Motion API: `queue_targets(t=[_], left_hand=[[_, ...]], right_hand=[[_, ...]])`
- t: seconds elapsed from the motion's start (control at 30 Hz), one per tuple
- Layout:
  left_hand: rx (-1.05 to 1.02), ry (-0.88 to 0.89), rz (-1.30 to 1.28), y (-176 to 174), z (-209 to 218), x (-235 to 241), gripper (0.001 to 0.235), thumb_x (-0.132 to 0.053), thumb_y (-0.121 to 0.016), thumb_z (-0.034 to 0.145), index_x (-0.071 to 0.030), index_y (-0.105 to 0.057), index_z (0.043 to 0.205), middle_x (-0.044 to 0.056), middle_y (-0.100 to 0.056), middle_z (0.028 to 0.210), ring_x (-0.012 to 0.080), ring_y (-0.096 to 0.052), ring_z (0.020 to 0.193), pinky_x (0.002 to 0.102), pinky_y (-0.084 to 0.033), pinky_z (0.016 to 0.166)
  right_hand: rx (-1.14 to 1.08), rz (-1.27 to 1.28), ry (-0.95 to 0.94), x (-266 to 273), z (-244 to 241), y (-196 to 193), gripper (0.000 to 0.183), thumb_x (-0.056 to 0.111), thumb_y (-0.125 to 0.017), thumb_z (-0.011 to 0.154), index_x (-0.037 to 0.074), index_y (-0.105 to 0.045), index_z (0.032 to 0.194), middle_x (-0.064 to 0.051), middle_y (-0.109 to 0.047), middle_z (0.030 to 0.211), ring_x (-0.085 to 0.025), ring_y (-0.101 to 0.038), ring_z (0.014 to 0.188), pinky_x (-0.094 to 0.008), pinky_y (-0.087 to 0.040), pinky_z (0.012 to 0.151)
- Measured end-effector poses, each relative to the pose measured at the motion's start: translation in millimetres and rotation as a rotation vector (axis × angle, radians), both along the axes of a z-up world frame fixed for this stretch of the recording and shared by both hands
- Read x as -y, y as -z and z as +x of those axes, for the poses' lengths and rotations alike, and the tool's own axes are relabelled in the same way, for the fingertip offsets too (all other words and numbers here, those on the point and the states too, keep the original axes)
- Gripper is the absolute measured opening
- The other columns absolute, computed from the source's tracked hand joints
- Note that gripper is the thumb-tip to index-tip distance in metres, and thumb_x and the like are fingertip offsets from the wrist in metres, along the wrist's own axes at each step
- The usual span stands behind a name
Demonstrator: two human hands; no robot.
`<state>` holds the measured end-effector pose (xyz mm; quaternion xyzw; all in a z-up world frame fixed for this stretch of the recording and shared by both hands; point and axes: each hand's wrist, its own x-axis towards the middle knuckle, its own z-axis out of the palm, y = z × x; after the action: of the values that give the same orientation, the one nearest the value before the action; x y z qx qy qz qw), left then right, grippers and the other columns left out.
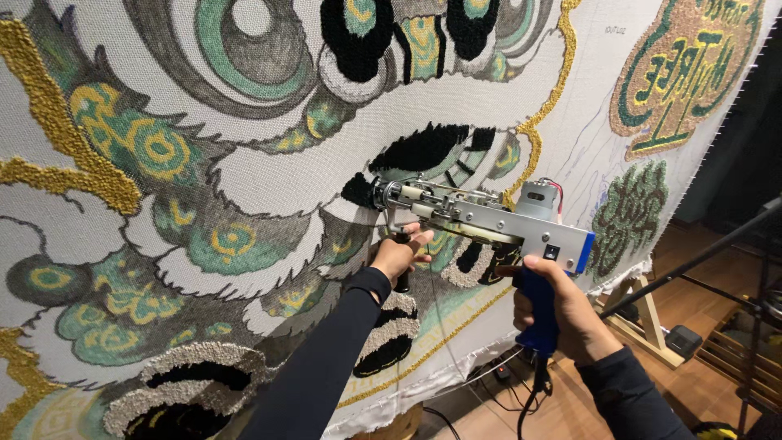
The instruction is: The person uses a handheld tufting gun to apply yarn into a stretched canvas, following a pre-drawn design of a stylized face. They guide the tool with both hands to fill in sections of the pattern with consistent loops.
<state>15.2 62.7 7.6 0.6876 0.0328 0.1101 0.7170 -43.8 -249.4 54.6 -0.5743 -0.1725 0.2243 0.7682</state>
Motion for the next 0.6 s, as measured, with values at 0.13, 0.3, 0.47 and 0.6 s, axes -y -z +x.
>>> queue_targets(t=[0.13,0.3,0.47,0.6], left_hand=[[0.011,0.011,-0.011,10.7,10.0,18.8,0.060,-0.038,-0.075,0.090,-0.011,-0.059,0.142,0.004,-0.074,0.116,0.0088,-0.062,0.063,0.025,-0.042,0.054],[0.097,0.055,0.047,18.1,3.5,39.6,0.038,-0.039,-0.069,0.093,-0.014,-0.079,0.119,-0.003,-0.077,0.098,0.0086,-0.057,0.060,0.024,-0.048,0.058],[0.041,0.013,0.123,14.3,-3.9,61.0,0.031,-0.038,-0.070,0.094,-0.013,-0.081,0.109,-0.003,-0.076,0.095,0.0100,-0.058,0.058,0.026,-0.045,0.054],[0.092,0.044,0.108,16.8,2.8,62.8,0.028,-0.030,-0.072,0.092,-0.007,-0.083,0.104,0.000,-0.078,0.093,0.0106,-0.060,0.058,0.027,-0.050,0.056]], right_hand=[[0.046,-0.044,0.041,24.5,4.8,3.7,0.050,0.053,-0.055,0.089,0.003,-0.066,0.090,-0.004,-0.045,0.052,-0.016,-0.045,0.045,-0.034,-0.039,0.047],[-0.004,-0.014,0.001,57.4,16.7,20.3,0.049,0.053,-0.056,0.092,0.005,-0.055,0.080,-0.005,-0.047,0.054,-0.017,-0.047,0.047,-0.034,-0.041,0.048],[0.028,0.074,-0.068,78.8,18.2,30.4,0.047,0.052,-0.057,0.092,0.007,-0.070,0.099,-0.003,-0.048,0.055,-0.014,-0.046,0.046,-0.034,-0.043,0.048],[0.019,0.034,0.003,83.3,15.1,28.6,0.048,0.054,-0.055,0.089,0.007,-0.056,0.079,-0.005,-0.048,0.055,-0.016,-0.046,0.046,-0.036,-0.044,0.050]])
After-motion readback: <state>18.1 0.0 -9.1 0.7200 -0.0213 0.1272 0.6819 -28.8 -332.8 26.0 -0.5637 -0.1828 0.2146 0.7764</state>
